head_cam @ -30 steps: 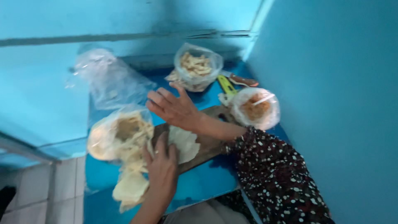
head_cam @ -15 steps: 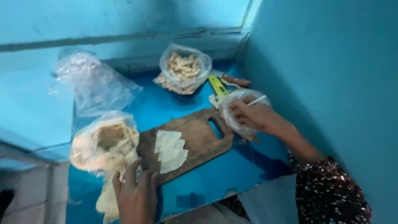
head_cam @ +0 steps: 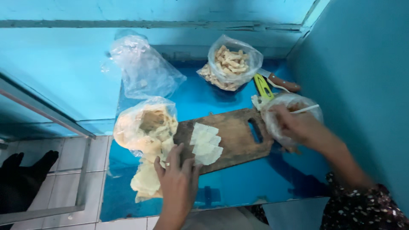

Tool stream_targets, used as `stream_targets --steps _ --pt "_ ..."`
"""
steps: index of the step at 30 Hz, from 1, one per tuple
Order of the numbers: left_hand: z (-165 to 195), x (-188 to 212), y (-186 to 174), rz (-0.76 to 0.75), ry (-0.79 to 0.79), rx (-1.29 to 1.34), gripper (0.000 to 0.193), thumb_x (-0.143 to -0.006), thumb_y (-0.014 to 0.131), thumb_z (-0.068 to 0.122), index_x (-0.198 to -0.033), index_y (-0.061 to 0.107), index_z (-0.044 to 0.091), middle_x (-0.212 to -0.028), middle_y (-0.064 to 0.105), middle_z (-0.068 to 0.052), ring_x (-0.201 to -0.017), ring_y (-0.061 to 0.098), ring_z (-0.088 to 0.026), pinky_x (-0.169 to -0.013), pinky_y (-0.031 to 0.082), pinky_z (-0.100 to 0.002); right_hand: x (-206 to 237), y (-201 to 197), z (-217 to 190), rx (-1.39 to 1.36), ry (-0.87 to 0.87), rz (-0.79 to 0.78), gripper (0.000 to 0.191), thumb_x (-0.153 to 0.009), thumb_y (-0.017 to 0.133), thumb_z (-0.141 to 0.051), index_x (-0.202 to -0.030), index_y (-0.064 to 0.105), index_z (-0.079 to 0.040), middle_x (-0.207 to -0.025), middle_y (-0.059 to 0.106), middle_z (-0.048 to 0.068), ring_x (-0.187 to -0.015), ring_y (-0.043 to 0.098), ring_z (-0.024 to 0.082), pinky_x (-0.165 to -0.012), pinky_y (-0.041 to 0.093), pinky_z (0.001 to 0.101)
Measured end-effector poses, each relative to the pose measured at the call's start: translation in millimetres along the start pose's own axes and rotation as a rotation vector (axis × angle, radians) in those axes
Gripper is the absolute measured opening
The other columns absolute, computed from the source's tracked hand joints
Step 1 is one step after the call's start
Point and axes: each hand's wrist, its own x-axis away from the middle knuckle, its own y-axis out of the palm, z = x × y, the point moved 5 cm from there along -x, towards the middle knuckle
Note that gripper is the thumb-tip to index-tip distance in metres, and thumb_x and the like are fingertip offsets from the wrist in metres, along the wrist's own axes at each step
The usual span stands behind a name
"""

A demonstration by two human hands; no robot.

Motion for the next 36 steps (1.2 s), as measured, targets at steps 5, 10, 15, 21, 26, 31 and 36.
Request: stream_targets --steps 5,10,15,21,26,31,36 --pt "-8 5 4 -0.020 -0.032 -0.024 0.020 -0.085 0.073 0.020 -0.101 0.071 0.008 -0.139 0.055 -0.016 -0.136 0.049 -0.034 -0.109 0.023 -0.069 -2 -11 25 -0.715 0.189 0.166 0.075 -0.071 0.079 0.002 -0.137 0.045 -0.009 -0.104 0.071 0.011 -0.086 0.072 0.020 -0.069 0.060 0.0385" --pt "-12 6 3 0.009 -0.050 0.043 0.021 -0.088 0.073 0.023 -0.104 0.069 0.009 -0.138 0.055 -0.015 -0.134 0.049 -0.033 -0.110 0.021 -0.069 5 -18 3 -1.076 0.366 0.283 0.082 -0.075 0.078 0.000 -0.149 0.044 -0.011 -0.100 0.072 0.017 -0.090 0.070 0.019 -0.075 0.056 0.0340" --pt "-12 6 7 0.008 -0.050 0.025 0.022 -0.086 0.073 0.023 -0.102 0.068 0.009 -0.136 0.056 -0.016 -0.135 0.049 -0.035 -0.109 0.021 -0.070 -24 30 -106 -1.237 0.165 -0.028 0.084 -0.076 0.080 0.002 -0.149 0.042 -0.012 -0.097 0.076 0.014 -0.090 0.071 0.018 -0.079 0.056 0.0320" --pt "-12 9 8 0.010 -0.055 0.015 0.024 -0.087 0.072 0.023 -0.105 0.068 0.009 -0.135 0.056 -0.016 -0.134 0.048 -0.035 -0.110 0.021 -0.070 -28 82 -179 -1.073 -0.152 -0.173 0.071 -0.090 0.074 -0.003 -0.150 0.037 -0.011 -0.100 0.077 0.006 -0.092 0.075 0.017 -0.075 0.060 0.0295" --pt "-13 10 9 0.000 -0.051 0.015 0.022 -0.087 0.072 0.023 -0.104 0.067 0.009 -0.136 0.056 -0.015 -0.135 0.048 -0.034 -0.110 0.021 -0.071 -8 63 -198 -0.523 -0.668 0.304 0.047 -0.092 0.077 -0.006 -0.134 0.056 -0.007 -0.102 0.076 0.008 -0.093 0.078 0.022 -0.077 0.062 0.0320" --pt "-9 8 7 -0.006 -0.045 -0.023 0.019 -0.088 0.071 0.023 -0.101 0.066 0.010 -0.134 0.058 -0.013 -0.136 0.048 -0.031 -0.108 0.020 -0.073 4 51 -202 -0.374 -0.770 0.349 0.040 -0.091 0.069 -0.002 -0.131 0.062 -0.001 -0.114 0.073 0.013 -0.101 0.077 0.025 -0.083 0.064 0.0334" --pt "-8 6 4 -0.018 -0.057 -0.023 0.017 -0.086 0.071 0.023 -0.098 0.066 0.010 -0.132 0.059 -0.010 -0.136 0.048 -0.030 -0.107 0.019 -0.074 13 41 -198 -0.228 -0.812 0.469 0.041 -0.088 0.069 -0.004 -0.129 0.062 -0.003 -0.122 0.073 0.012 -0.108 0.075 0.029 -0.089 0.061 0.0396"
